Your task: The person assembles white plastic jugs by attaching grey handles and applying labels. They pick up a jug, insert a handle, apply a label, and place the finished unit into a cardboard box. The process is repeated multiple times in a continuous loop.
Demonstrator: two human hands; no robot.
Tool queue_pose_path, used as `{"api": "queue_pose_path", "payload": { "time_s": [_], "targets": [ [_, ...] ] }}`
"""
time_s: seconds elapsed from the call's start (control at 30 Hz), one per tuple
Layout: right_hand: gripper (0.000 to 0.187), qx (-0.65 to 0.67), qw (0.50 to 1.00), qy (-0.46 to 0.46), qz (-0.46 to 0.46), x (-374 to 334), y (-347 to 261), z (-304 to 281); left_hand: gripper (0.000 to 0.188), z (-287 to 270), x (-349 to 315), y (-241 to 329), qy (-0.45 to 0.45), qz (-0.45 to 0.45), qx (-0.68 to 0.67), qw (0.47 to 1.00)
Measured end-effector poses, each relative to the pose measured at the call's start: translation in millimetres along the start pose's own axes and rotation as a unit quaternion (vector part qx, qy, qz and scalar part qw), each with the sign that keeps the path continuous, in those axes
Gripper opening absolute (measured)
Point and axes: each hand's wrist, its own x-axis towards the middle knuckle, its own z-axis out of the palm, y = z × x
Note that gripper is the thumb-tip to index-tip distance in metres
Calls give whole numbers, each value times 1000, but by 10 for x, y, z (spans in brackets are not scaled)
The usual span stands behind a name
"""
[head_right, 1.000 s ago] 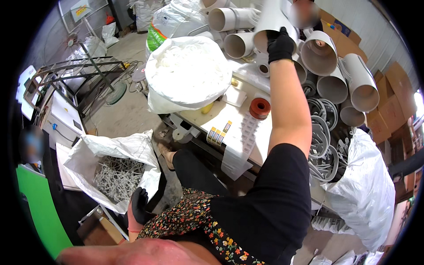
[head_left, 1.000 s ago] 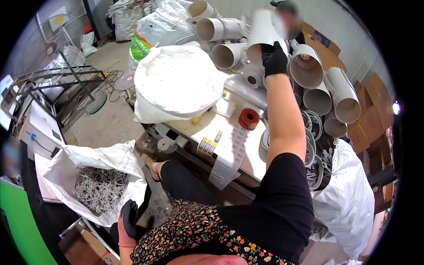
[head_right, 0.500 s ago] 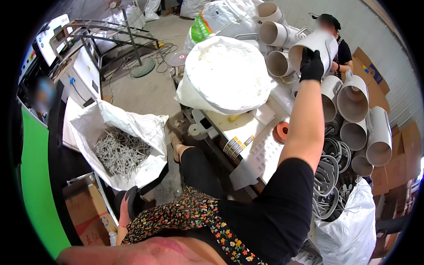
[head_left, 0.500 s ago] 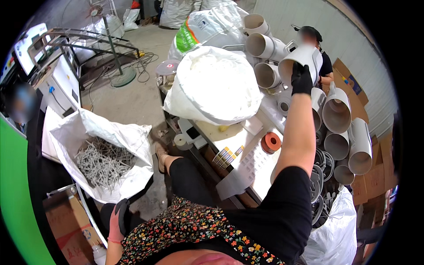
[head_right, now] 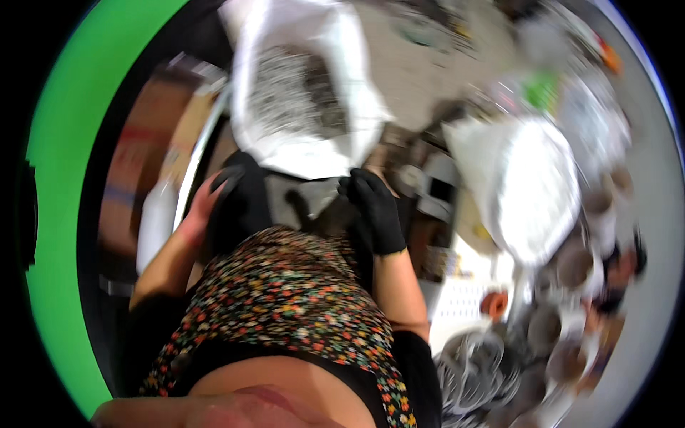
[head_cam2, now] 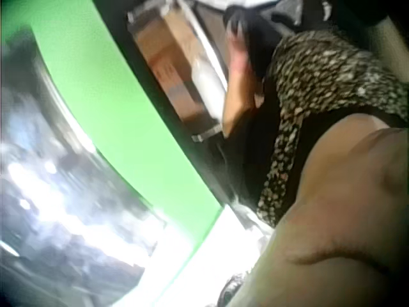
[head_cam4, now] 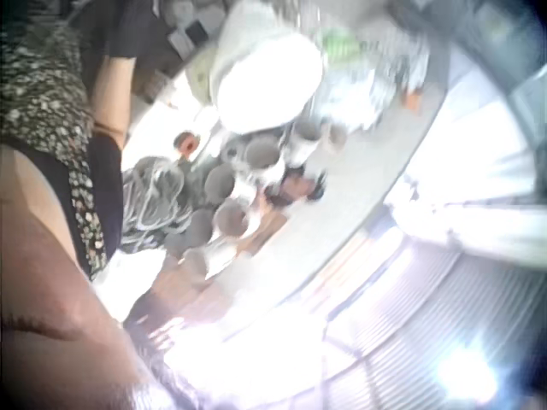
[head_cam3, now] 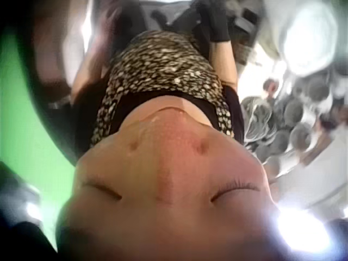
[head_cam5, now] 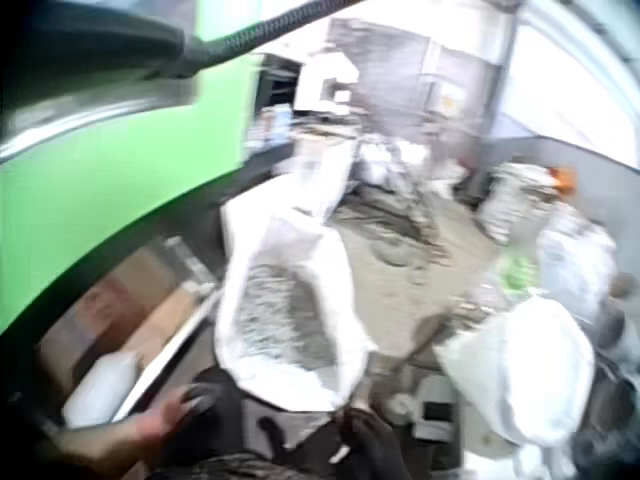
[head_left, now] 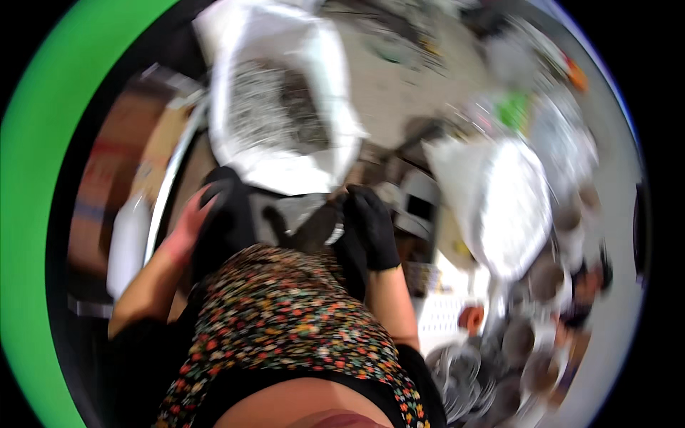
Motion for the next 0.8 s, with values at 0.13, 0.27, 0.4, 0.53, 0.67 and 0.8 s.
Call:
{"api": "queue_pose_path", "payload": {
  "time_s": [0.13, 0.27, 0.4, 0.53, 0.67, 0.8],
  "targets": [
    [31, -124, 981, -96, 116, -185, 549, 760, 31, -971, -203, -469, 166, 53, 204, 963],
    [26, -281, 945, -139, 92, -350, 302, 544, 54, -1797, -768, -1519, 501, -39, 246, 829],
    [25, -271, 952, -82, 120, -389, 311, 220, 70, -2689, -1442, -2010, 715, -149, 294, 616],
    [25, -246, 956, -47, 150, -460, 425, 195, 78, -3047, -1885, -2188, 753, -313, 46, 578],
    [27, -210, 964, -38, 162, -493, 436, 429, 60, -2679, -1382, -1675, 587, -62, -197, 783],
    [26, -232, 956, -96, 154, -372, 210, 949, 42, -1947, -468, -922, 389, 269, -449, 758]
  ]
}}
